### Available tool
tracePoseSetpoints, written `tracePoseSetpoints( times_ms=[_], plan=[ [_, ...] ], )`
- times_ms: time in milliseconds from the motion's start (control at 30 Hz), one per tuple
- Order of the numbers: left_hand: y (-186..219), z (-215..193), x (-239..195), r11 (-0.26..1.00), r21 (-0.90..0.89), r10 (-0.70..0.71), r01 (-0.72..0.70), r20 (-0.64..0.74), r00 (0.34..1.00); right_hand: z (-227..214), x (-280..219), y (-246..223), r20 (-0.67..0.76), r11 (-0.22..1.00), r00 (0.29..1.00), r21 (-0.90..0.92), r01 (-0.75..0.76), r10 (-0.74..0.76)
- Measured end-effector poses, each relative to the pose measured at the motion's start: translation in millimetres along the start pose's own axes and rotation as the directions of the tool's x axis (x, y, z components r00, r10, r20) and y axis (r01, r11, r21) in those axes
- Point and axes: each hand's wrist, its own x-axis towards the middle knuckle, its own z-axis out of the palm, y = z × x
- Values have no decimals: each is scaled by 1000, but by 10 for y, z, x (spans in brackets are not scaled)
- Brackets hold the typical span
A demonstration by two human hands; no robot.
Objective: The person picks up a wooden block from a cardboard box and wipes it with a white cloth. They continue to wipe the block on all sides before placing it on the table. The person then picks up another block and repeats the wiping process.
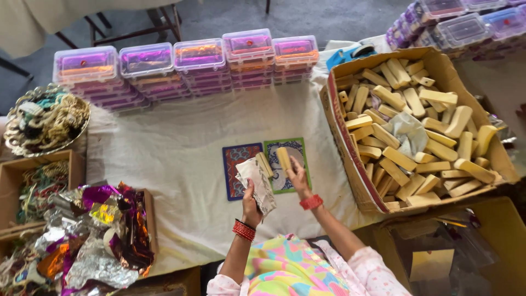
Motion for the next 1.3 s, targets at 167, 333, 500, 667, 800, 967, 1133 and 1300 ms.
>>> tracePoseSetpoints(
  times_ms=[167,333,500,667,800,967,1133,1300],
  plan=[
    [-128,-175,299,973,198,95,-119,126,987,424,-851,-1488,88,969,985,212,131,-152],
    [130,12,123,974,194,28,-115,400,916,670,-1079,-1482,7,981,994,161,105,-107],
    [-32,199,-194,869,449,98,-208,255,962,705,-766,-1830,-210,932,926,115,343,-315],
    [24,-125,45,902,398,77,-169,237,969,849,-1049,-1824,-142,938,928,-6,348,-345],
    [170,-440,412,897,369,169,-242,220,961,963,-1328,-1818,4,989,989,2,150,-150],
    [-53,66,113,872,445,130,-203,189,973,570,-739,-2245,-77,920,917,-48,388,-391],
    [-224,396,165,903,356,139,-241,288,947,296,-496,-2264,-52,984,986,70,161,-158],
    [-43,35,544,845,399,289,-357,221,932,412,-964,-2006,61,885,883,52,463,-466]
  ],
)
